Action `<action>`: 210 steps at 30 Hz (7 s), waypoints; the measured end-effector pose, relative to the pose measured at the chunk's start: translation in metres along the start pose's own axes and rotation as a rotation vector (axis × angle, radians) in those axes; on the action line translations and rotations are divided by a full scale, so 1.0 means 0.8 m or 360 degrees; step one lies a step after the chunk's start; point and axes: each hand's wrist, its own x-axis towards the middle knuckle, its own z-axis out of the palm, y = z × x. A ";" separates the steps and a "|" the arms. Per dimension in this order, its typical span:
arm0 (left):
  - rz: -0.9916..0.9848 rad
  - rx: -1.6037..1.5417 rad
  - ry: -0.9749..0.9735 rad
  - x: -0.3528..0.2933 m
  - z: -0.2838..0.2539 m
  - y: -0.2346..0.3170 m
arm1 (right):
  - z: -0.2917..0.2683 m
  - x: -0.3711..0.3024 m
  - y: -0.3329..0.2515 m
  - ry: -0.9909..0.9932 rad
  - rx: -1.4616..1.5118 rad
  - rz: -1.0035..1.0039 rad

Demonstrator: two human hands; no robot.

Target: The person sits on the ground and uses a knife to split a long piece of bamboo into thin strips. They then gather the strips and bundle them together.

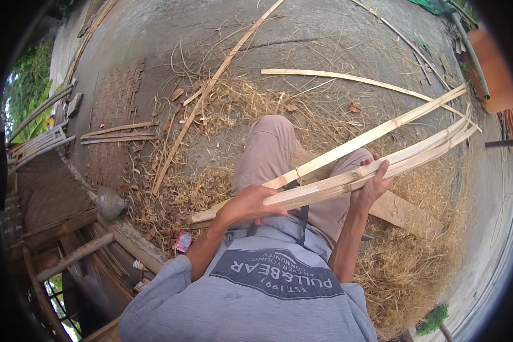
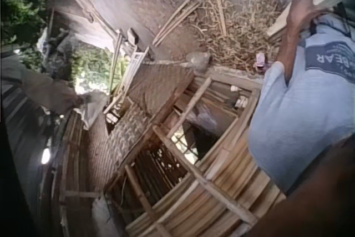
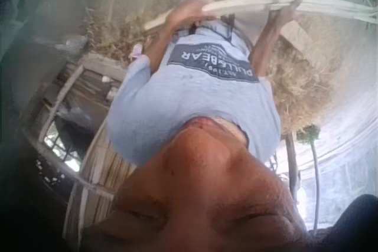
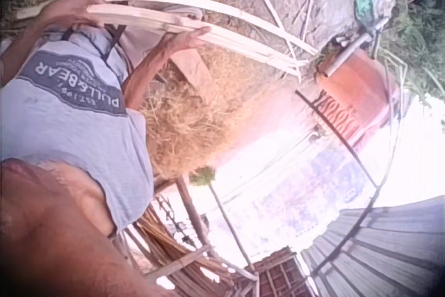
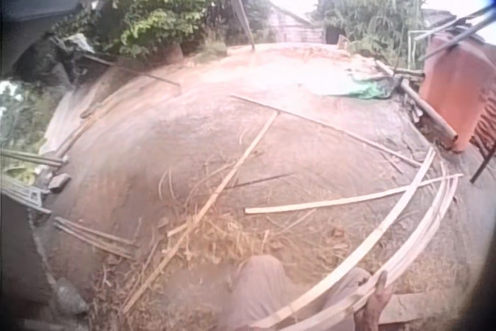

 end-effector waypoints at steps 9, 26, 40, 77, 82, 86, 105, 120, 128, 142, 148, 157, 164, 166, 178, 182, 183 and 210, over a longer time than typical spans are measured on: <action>0.0407 0.0467 0.0494 0.000 0.036 -0.051 | -0.067 0.065 0.103 -0.0019 -0.0250 0.0513; -0.0784 -0.0843 0.1665 -0.154 -0.205 -0.447 | -0.077 0.063 0.064 -0.0268 -0.0149 0.0828; -0.0548 -0.0021 0.1672 -0.033 -0.126 -0.495 | -0.073 0.052 0.051 -0.0177 -0.0419 0.0938; -0.0938 0.1175 0.1983 -0.158 -0.394 -0.413 | 0.041 -0.067 0.048 -0.0839 -0.1256 0.0020; -0.0642 0.0264 0.1869 -0.099 -0.310 -0.471 | 0.003 -0.075 0.053 -0.0803 -0.1486 0.0018; -0.0663 0.0270 0.1597 -0.099 -0.259 -0.533 | 0.010 -0.086 0.050 -0.1074 -0.1760 -0.0276; 0.0021 0.0980 0.0420 0.234 -0.260 -0.201 | 0.018 -0.123 0.070 -0.1594 -0.2138 -0.0857; 0.0034 0.0343 0.0877 0.249 -0.170 -0.187 | 0.098 0.097 0.120 -0.0921 -0.2060 -0.0621; -0.0366 0.0235 0.0786 0.012 -0.139 -0.093 | 0.036 0.186 0.317 -0.1102 -0.2837 -0.0387; 0.0297 0.0382 0.0854 0.047 -0.044 -0.014 | 0.125 0.222 -0.001 -0.0431 0.0526 -0.0197; 0.0434 0.0720 0.0525 0.088 0.016 0.004 | 0.043 0.245 -0.120 -0.0074 0.0683 -0.0406; 0.0377 0.1208 0.0484 0.089 0.066 0.006 | -0.193 0.175 -0.139 -0.0192 0.0172 0.0145; 0.0856 0.1097 0.0510 0.159 0.100 0.009 | -0.181 0.001 -0.044 -0.0252 -0.0216 0.0814; 0.0607 0.0893 0.0291 0.197 0.102 0.019 | -0.159 -0.024 -0.021 -0.0269 -0.0275 0.0824; -0.0104 -0.0483 -0.0631 0.239 0.038 0.009 | -0.081 -0.008 0.041 -0.0304 -0.0764 0.0485; -0.0063 -0.0474 -0.0569 0.226 0.042 -0.033 | -0.076 -0.017 0.031 -0.0366 -0.0423 0.0717; 0.0045 -0.0345 -0.0469 0.234 0.044 -0.046 | -0.076 -0.018 0.034 -0.0363 -0.0447 0.0721; -0.0171 -0.0694 -0.0463 0.234 0.028 -0.016 | -0.087 -0.026 0.020 -0.0380 -0.0155 0.0725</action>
